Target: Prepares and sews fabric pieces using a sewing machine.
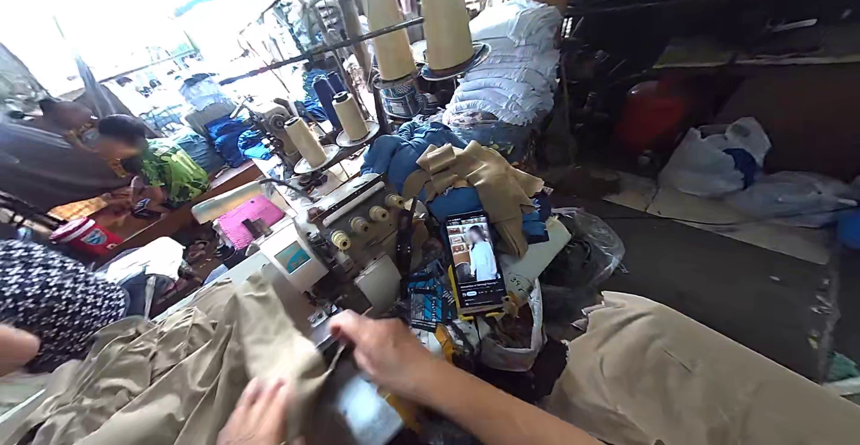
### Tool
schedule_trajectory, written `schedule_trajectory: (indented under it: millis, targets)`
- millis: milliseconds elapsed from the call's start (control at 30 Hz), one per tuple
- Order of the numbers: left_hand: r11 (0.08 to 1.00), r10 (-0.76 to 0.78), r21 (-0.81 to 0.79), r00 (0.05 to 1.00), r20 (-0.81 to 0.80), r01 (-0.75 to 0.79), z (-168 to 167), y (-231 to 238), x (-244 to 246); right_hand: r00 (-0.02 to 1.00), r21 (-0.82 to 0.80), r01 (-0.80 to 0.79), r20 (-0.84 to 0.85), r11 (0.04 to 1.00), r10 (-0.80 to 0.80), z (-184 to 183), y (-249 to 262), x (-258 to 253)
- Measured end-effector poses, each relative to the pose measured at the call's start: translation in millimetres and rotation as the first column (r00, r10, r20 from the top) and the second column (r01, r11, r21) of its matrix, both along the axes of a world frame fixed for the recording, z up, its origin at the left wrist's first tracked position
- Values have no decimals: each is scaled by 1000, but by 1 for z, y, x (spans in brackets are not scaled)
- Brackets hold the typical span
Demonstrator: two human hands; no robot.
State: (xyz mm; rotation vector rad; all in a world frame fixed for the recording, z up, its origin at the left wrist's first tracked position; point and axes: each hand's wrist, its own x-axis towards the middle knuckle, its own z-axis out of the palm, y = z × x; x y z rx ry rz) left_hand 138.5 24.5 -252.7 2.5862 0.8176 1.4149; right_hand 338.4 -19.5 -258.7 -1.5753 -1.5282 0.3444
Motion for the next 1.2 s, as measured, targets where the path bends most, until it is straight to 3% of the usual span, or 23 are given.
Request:
schedule_trajectory:
  millis: [67,133,200,300,367,433,500,633,733,833,933,1033,1100,1133,1167,1200]
  targets:
    - [999,31,27,997,-66,-29,-27,-8,17,975,-93,210,88,973,-202,-9,-7,12]
    - [995,70,71,993,-90,-64,-48,-18,28,959,-176,283,74,943,-274,-21,-9,23]
    - [992,87,95,992,-95,-78,-60,-27,32,963,-276,135,-188,951,-192,-28,-15,33]
    - [988,100,122,991,-86,-89,-71,-36,31,805,-285,-159,-591,945,-43,-37,-28,25]
    - [990,84,117,993,-81,-75,-72,-39,27,768,-289,-223,-640,931,-15,-44,-37,15]
    - [1000,-10,16,993,-115,12,-61,-40,20,746,-262,-233,-666,936,0,-52,-45,5]
    - [990,-124,-77,982,-142,114,-38,-37,14,738,-255,-250,-675,934,13,-47,-54,1]
    - [961,-275,-36,942,-193,273,15,-25,13,797,-176,-324,-580,930,168,-16,-77,0]
    - [871,-490,-139,809,-324,472,41,-21,15,791,6,-416,-491,909,365,12,-102,0]
    - [754,-656,-192,701,-281,629,71,-26,17,700,248,-456,-493,855,517,34,-125,9]
    - [796,-596,-53,766,-242,602,115,-40,17,565,425,-372,-602,826,564,43,-125,0]
    - [845,-460,202,866,-196,494,167,-50,21,461,389,-478,-653,788,601,40,-117,-46]
    - [867,-418,239,899,-128,437,209,-57,12,564,278,-537,-584,797,584,27,-106,-81]
    - [898,-415,142,909,-48,418,232,-64,7,641,181,-564,-519,805,566,21,-99,-94]
    - [917,-392,-71,920,18,392,254,-71,-2,702,96,-582,-442,808,558,20,-95,-103]
    - [879,-318,-355,946,60,318,276,-79,-9,742,27,-595,-365,803,562,22,-92,-108]
